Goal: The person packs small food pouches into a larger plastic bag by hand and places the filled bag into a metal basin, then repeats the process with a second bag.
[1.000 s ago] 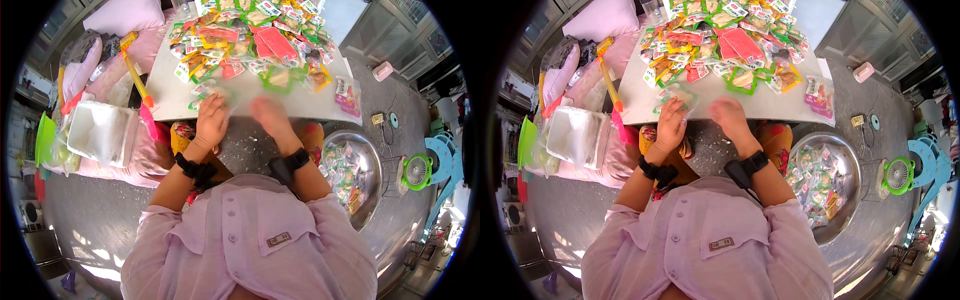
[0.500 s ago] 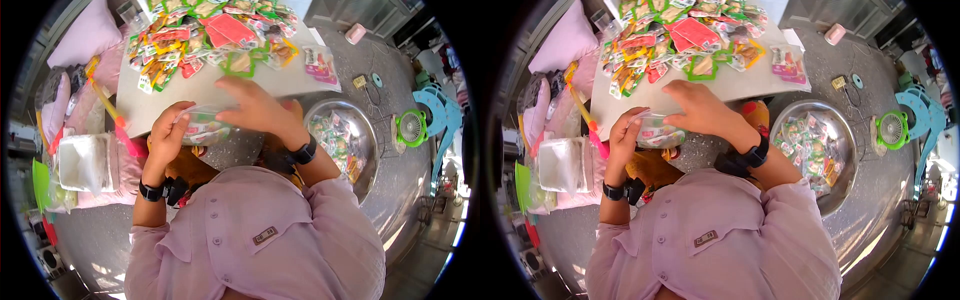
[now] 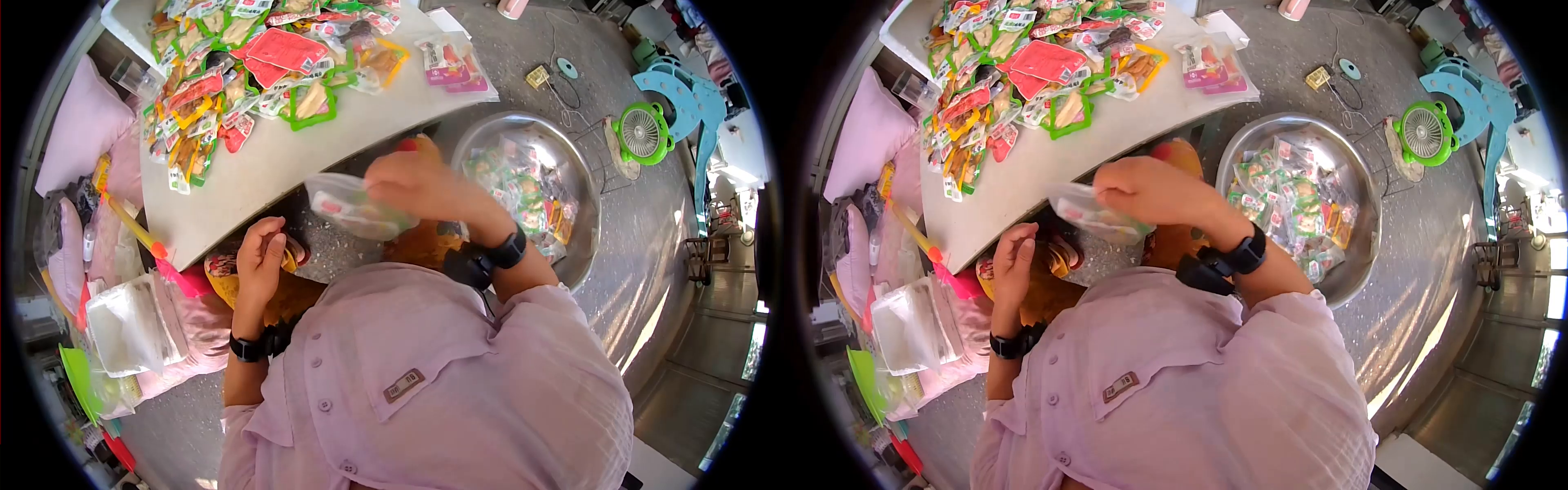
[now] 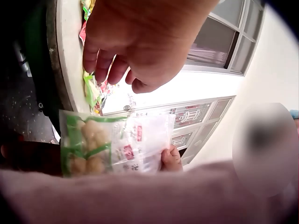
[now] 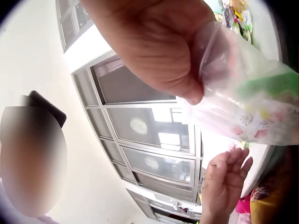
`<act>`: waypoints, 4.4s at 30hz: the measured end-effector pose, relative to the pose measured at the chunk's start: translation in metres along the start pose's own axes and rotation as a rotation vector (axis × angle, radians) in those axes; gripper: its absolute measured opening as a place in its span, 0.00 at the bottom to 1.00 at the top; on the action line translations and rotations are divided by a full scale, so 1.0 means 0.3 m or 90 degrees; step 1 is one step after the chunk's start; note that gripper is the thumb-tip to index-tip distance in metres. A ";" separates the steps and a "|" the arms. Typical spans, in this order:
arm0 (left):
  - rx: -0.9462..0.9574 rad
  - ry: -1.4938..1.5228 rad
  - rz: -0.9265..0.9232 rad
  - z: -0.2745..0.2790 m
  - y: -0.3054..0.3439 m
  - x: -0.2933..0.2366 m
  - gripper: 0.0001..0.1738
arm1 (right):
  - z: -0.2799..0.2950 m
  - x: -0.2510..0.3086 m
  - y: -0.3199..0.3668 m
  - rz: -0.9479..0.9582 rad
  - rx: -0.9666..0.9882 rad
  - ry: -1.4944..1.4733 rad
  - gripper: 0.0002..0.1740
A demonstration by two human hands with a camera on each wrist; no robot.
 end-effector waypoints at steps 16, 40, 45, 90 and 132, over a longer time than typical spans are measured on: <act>0.056 -0.114 0.233 0.011 0.056 0.432 0.07 | 0.251 -0.530 0.780 -0.504 -0.188 0.130 0.07; 0.053 -0.131 0.261 0.020 0.063 0.422 0.07 | -0.182 -0.636 1.375 -0.829 0.282 0.391 0.13; 0.038 -0.115 0.251 0.016 0.058 0.419 0.07 | -0.087 -0.663 1.205 -0.758 0.072 0.353 0.11; -0.705 -0.456 0.408 1.112 0.465 0.323 0.12 | -0.132 -0.473 0.246 -0.063 -0.193 0.350 0.09; -0.295 -0.341 0.052 0.048 -0.240 0.155 0.13 | -0.514 -0.346 -0.431 -0.117 -0.099 -0.113 0.10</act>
Point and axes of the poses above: each hand's wrist, its own y-axis away from the middle knuckle, its own z-axis out of the back of the hand, x = y × z, the point moved 3 cm from there along -y, towards the middle knuckle, and after that the axes turned 13 degrees about z, right-handed, at the moved point
